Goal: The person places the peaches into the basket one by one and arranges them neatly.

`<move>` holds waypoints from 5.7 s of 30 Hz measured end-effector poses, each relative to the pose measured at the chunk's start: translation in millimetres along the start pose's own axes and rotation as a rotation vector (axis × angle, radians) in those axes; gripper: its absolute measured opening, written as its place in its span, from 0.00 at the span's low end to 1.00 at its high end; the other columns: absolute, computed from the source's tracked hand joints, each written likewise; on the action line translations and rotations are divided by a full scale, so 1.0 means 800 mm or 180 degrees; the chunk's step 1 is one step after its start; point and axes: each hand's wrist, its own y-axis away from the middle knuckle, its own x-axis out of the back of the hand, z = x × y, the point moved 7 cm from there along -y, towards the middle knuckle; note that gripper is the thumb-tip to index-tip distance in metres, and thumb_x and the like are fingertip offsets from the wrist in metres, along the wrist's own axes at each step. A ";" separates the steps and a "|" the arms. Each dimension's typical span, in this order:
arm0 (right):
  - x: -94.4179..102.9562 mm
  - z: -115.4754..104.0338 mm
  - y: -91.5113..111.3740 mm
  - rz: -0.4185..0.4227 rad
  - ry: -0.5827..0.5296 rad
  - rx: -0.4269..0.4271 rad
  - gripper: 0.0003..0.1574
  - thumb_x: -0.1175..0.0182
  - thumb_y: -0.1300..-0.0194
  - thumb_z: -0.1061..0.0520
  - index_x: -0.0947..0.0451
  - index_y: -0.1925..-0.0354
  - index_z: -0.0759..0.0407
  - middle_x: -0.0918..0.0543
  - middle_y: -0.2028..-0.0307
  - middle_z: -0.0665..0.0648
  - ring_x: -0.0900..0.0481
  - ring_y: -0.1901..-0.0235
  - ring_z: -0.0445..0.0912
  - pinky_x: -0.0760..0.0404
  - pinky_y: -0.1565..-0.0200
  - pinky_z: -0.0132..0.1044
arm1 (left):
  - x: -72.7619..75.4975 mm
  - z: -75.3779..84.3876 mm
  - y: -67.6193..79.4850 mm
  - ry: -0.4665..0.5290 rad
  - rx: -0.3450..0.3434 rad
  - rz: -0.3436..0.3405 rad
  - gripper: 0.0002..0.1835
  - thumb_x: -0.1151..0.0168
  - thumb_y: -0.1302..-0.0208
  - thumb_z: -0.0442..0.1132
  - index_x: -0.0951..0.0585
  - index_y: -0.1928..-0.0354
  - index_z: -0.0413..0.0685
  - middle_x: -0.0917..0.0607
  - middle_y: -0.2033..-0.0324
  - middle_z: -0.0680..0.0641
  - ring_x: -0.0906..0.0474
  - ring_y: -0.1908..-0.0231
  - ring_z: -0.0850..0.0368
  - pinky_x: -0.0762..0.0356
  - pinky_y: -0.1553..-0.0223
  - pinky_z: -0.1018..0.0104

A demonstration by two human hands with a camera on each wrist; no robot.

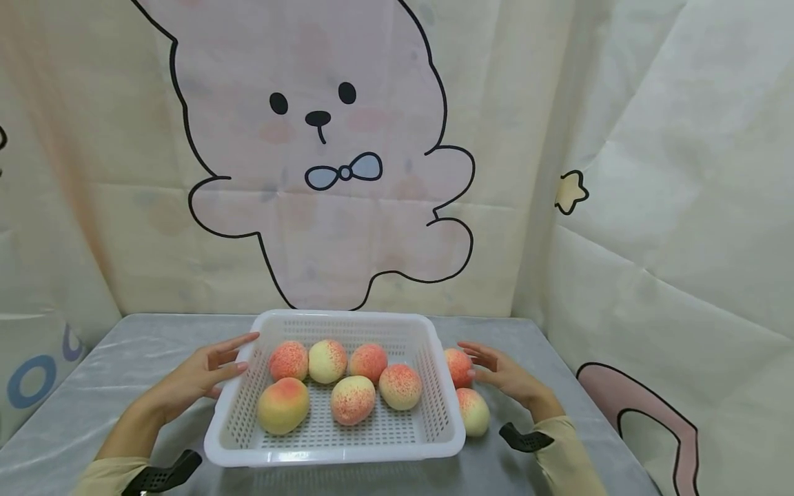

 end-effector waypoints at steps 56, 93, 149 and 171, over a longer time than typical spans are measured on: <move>0.019 -0.046 0.003 0.1015 -0.0143 0.0160 0.41 0.40 0.27 0.57 0.44 0.23 0.56 0.26 0.36 0.68 0.19 0.49 0.44 0.21 0.46 0.42 | -0.002 0.001 0.002 0.0057 -0.0090 -0.0067 0.38 0.45 0.23 0.45 0.50 0.19 0.51 0.46 0.24 0.26 0.17 0.45 0.48 0.13 0.57 0.48; -0.100 -0.182 -0.006 -0.0532 0.0233 0.0600 0.39 0.30 0.36 0.57 0.32 0.30 0.52 0.25 0.35 0.63 0.14 0.52 0.48 0.16 0.49 0.36 | 0.001 0.003 0.004 0.0068 -0.0045 -0.0015 0.39 0.44 0.24 0.45 0.50 0.19 0.53 0.46 0.23 0.28 0.19 0.42 0.45 0.13 0.55 0.49; -0.195 -0.186 -0.028 -0.1063 0.1341 0.0219 0.35 0.25 0.42 0.53 0.25 0.38 0.46 0.18 0.47 0.48 0.24 0.66 0.37 0.24 0.61 0.26 | -0.004 0.006 0.003 0.0023 -0.0038 0.0053 0.39 0.42 0.26 0.46 0.48 0.19 0.52 0.42 0.25 0.27 0.20 0.41 0.43 0.14 0.54 0.47; -0.210 -0.184 -0.028 -0.1343 0.1781 0.0414 0.33 0.30 0.38 0.55 0.27 0.35 0.48 0.24 0.65 0.40 0.30 0.70 0.31 0.28 0.66 0.24 | -0.006 0.006 0.007 0.0071 -0.0156 -0.0068 0.39 0.44 0.24 0.44 0.50 0.19 0.50 0.45 0.24 0.25 0.21 0.40 0.43 0.14 0.54 0.48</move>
